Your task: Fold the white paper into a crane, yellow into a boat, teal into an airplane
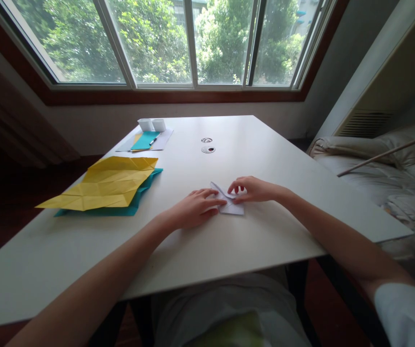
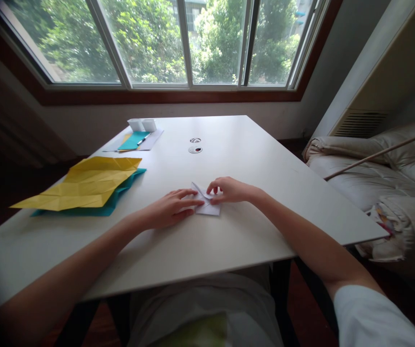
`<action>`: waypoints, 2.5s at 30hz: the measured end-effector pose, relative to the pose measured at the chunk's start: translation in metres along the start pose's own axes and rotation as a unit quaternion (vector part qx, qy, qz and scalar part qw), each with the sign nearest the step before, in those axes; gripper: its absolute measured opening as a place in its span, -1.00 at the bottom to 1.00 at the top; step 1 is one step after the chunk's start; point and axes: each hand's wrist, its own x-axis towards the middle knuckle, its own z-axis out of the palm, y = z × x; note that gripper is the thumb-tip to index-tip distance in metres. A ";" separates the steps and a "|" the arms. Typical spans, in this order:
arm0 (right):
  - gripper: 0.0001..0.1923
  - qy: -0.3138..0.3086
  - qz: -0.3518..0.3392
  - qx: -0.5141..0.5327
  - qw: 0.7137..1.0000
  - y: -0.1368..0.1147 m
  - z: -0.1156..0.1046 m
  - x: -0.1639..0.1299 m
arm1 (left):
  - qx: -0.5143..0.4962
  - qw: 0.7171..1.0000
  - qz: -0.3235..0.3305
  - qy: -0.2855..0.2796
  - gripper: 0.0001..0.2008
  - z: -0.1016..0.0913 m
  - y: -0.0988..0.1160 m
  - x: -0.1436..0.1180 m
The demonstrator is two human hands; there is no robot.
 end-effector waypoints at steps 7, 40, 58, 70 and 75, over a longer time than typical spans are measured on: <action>-0.71 -0.057 -0.040 -0.025 0.997 0.010 -0.007 -0.002 | -0.005 1.000 0.004 -0.012 -0.66 0.000 0.000 0.002; -0.75 0.074 0.074 -0.039 0.994 0.043 0.009 0.065 | 0.005 0.998 -0.015 -0.066 -0.48 0.002 0.006 0.005; -0.82 0.056 -0.161 0.014 0.985 0.015 -0.003 -0.001 | -0.053 0.995 -0.013 -0.083 -0.54 -0.015 -0.008 0.001; -0.74 0.039 -0.189 -0.108 0.975 0.007 0.010 -0.012 | -0.063 0.997 0.023 0.028 -0.71 -0.010 -0.008 0.002; -0.75 0.058 -0.184 -0.102 0.976 0.004 0.013 -0.013 | -0.028 0.999 0.022 0.042 -0.75 -0.011 -0.005 0.004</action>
